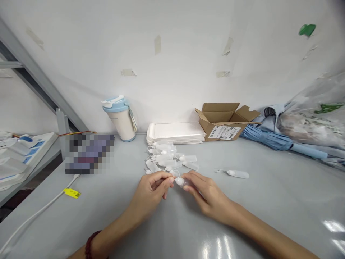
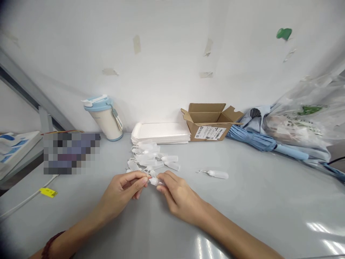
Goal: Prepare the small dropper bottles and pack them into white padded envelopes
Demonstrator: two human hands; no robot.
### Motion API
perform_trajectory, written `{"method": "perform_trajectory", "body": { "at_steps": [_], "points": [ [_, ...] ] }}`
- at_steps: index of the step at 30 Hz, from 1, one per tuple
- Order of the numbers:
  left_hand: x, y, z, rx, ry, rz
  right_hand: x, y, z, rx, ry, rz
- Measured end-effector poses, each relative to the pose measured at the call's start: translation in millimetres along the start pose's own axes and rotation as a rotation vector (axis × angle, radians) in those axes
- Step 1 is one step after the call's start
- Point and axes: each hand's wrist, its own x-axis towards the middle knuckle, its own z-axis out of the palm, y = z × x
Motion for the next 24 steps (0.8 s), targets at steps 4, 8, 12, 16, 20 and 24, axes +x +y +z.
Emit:
{"method": "perform_trajectory", "body": {
  "at_steps": [4, 8, 12, 16, 20, 24],
  "points": [
    [1, 2, -6.3, -0.049, -0.12, -0.017, 2, -2, -3, 0.024, 0.025, 0.012],
    [1, 4, -9.8, 0.03, -0.035, -0.009, 1, -2, -4, 0.013, 0.021, 0.03],
    [1, 5, -8.3, 0.074, 0.014, 0.016, 0, 0, -1, 0.003, 0.027, -0.002],
    [0, 2, -4.1, 0.085, 0.032, 0.007, -1, 2, 5, -0.02, 0.03, -0.014],
    [-1, -1, -1.7, 0.084, 0.021, 0.015, -2, 4, 7, -0.042, 0.038, -0.016],
    [0, 0, -1.1, 0.068, 0.026, 0.02, -3, 4, 8, -0.042, 0.04, -0.017]
  ]
}}
